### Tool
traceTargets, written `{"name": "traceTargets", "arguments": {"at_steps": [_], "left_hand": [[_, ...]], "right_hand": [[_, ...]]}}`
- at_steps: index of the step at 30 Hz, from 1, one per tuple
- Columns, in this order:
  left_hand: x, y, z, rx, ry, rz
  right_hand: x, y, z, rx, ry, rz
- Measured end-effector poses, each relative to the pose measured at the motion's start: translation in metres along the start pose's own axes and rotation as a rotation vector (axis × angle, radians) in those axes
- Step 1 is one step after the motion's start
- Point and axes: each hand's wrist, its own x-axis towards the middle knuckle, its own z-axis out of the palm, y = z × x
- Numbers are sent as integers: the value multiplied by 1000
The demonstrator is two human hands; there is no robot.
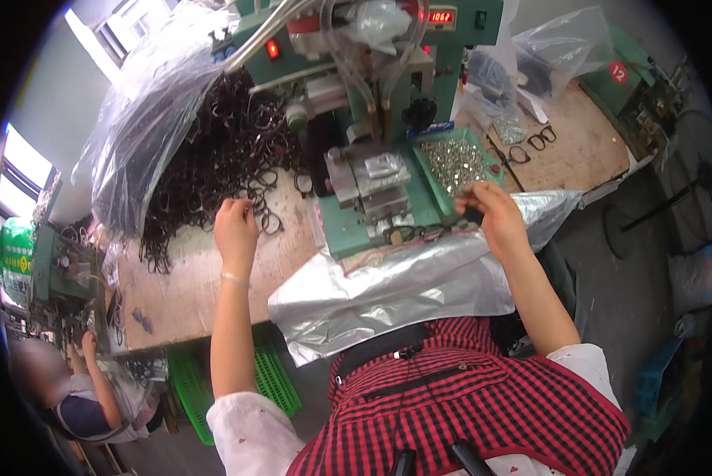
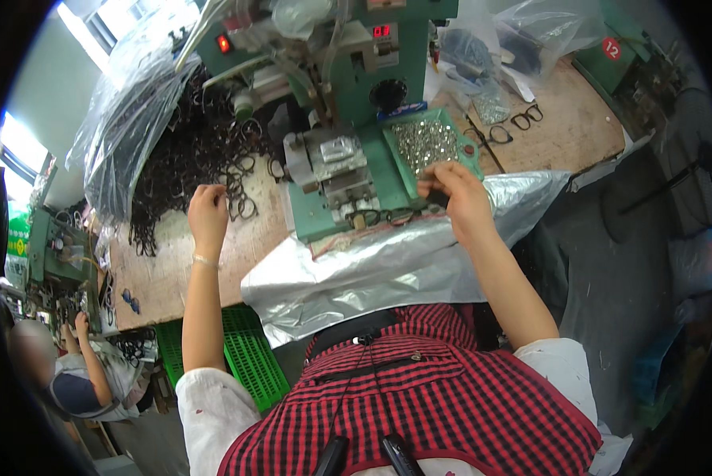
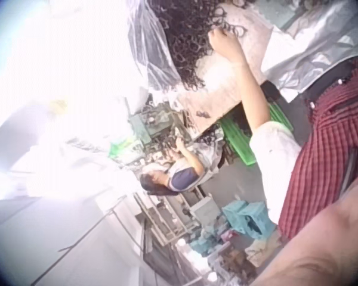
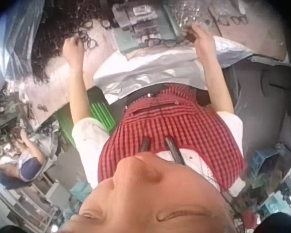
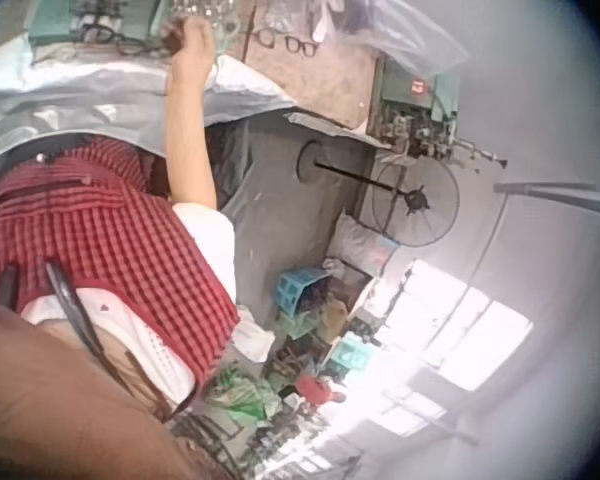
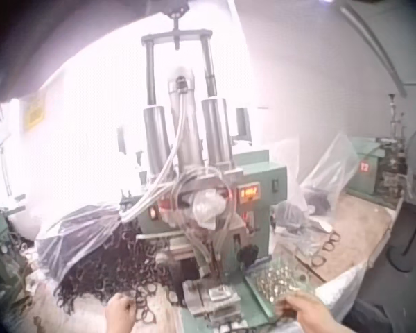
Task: The person assembles eyeglasses by inserting small metal components into eyeglass frames using a press machine. The person repeatedly picks frames and components, places them in the machine, and operates the press to secure the parts.
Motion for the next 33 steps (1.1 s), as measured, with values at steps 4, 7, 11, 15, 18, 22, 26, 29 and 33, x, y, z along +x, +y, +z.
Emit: {"name": "traceTargets", "arguments": {"at_steps": [4,7,11,15,18,22,26,29,33], "left_hand": [[77,-18,50,395,-121,-37],[98,-52,65,720,-402,54],[47,-88,67,558,-373,139],[35,-36,36,370,-270,26],[32,12,5,356,-72,11],[-18,43,-15,-186,110,-49],[-65,118,-34,-1169,-23,-874],[-61,175,-44,-1649,-415,-791],[-8,239,-51,-1788,-857,-723]], "right_hand": [[56,-1,-1,-779,126,-450],[56,6,14,-1031,190,-859],[0,17,25,-1156,-173,-503],[-5,38,33,-1399,-202,-784],[12,54,25,-1384,-282,-874],[-28,42,15,-1339,-554,-730],[-48,-3,-4,-1054,-611,-333],[-11,-17,-33,-1262,68,-402],[39,18,-37,-1384,282,-736]]}}
